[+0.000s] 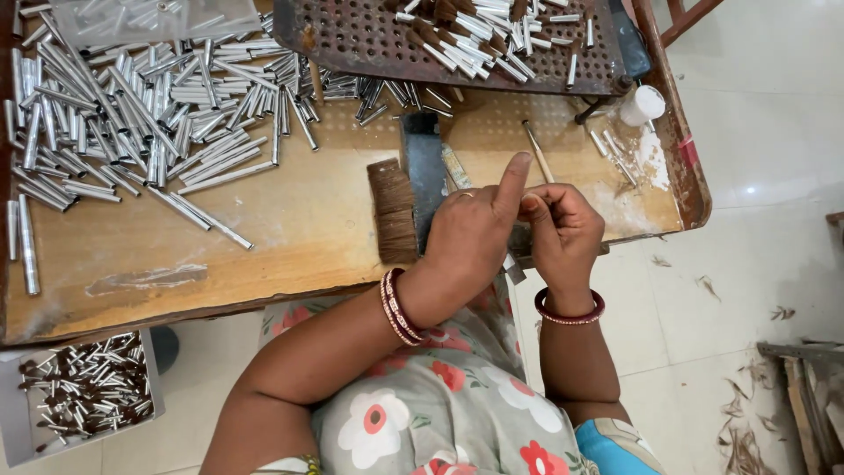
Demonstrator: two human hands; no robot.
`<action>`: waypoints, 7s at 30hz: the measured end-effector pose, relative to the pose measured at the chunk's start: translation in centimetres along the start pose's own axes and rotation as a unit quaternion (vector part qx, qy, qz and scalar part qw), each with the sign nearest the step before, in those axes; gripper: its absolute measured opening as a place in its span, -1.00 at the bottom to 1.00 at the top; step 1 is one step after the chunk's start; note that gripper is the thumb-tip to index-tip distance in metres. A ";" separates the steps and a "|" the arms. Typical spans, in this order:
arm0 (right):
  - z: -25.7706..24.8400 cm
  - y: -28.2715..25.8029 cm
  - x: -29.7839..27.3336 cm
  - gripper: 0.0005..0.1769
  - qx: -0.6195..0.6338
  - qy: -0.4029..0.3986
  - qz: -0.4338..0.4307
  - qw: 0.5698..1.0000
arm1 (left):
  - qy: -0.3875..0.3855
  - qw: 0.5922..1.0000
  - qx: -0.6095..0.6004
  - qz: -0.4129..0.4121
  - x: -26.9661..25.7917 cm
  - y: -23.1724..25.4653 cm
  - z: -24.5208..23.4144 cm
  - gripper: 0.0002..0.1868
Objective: Inserting bundles of bristles into small metal tubes as part of a brush assembly process.
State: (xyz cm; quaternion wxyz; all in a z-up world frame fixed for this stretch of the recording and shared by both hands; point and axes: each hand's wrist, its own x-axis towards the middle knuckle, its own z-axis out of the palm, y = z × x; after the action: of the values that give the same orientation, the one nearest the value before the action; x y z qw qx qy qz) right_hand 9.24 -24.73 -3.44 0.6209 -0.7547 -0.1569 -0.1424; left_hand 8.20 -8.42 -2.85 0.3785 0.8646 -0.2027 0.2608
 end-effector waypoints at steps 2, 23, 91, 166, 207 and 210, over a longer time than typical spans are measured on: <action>-0.3 -0.7 0.1 -0.81 -0.019 -0.011 0.003 1.000 | -0.015 1.000 -0.012 -0.009 0.0 0.1 -0.3 -0.23; -0.5 -4.0 -0.4 -0.29 -0.379 -0.034 -0.211 0.901 | 0.142 0.988 -0.046 -0.023 -3.1 0.0 -10.6 -0.62; 5.1 -2.5 -4.0 -0.73 0.222 0.127 -0.100 0.962 | 0.044 0.924 -0.355 -0.138 -3.9 3.3 -7.3 -0.80; 4.0 -5.9 -6.3 -0.71 0.141 -0.035 -0.012 0.989 | 0.078 0.976 -0.197 0.045 -6.1 1.0 -9.7 -0.70; 3.9 -3.3 -8.5 -0.64 -0.061 -0.002 -0.176 0.983 | 0.012 0.804 -0.554 -0.216 -7.2 1.3 -8.6 -0.85; 3.4 -4.6 -7.2 -0.74 0.115 -0.055 -0.070 0.989 | 0.019 0.805 -0.568 -0.171 -6.3 0.6 -8.4 -0.84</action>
State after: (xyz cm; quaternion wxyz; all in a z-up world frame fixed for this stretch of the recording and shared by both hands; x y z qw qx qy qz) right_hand 0.84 -21.02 -2.97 0.6822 -0.6724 -0.2586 -0.1248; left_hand 0.44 -1.44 -1.52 0.8440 0.5111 -0.1558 0.0464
